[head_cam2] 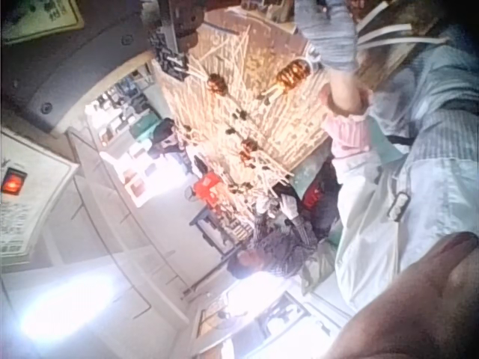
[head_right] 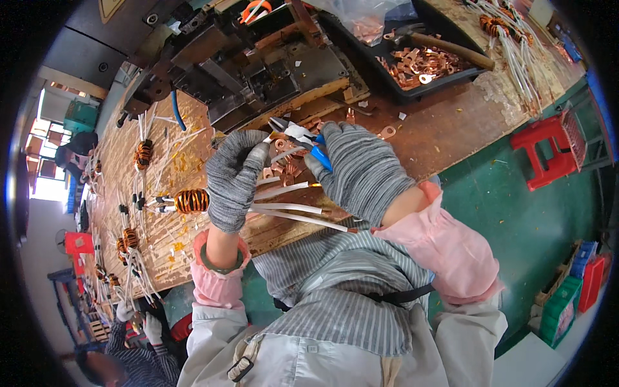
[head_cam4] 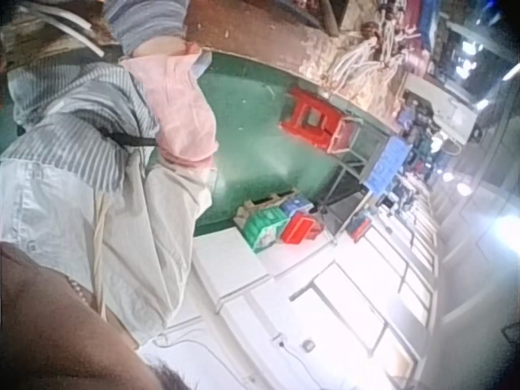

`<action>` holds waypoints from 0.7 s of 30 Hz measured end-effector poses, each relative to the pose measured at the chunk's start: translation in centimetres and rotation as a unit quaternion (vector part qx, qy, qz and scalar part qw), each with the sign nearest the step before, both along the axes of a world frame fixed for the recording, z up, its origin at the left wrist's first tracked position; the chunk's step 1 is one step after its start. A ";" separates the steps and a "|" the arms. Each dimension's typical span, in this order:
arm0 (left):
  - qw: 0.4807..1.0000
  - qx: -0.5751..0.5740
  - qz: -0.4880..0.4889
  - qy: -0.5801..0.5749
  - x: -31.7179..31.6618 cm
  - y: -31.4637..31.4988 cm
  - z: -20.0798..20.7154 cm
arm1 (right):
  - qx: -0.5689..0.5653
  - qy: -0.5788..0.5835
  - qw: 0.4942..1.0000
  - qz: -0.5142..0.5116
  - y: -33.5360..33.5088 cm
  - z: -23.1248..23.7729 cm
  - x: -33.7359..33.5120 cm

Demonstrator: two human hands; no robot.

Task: Crimping copper terminals onto electrical wires and using pliers to trim or secure components.

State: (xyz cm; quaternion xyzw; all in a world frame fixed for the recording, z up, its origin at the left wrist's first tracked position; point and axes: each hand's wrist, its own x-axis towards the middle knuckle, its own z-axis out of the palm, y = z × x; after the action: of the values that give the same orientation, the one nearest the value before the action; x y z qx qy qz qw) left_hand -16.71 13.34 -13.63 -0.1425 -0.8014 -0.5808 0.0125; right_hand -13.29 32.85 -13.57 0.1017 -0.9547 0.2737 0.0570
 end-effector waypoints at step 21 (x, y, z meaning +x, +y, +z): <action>0.916 -0.105 0.035 0.386 1.0 0.2 -2.3 | -0.082 -0.109 0.962 0.237 3.1 -0.8 -1.2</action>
State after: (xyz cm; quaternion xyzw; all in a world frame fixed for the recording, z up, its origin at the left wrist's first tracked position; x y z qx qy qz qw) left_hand -15.72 13.49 -15.96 -0.3282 -0.7949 -0.3925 0.3262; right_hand -14.44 35.99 -14.32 0.2893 -0.8779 0.3666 -0.1060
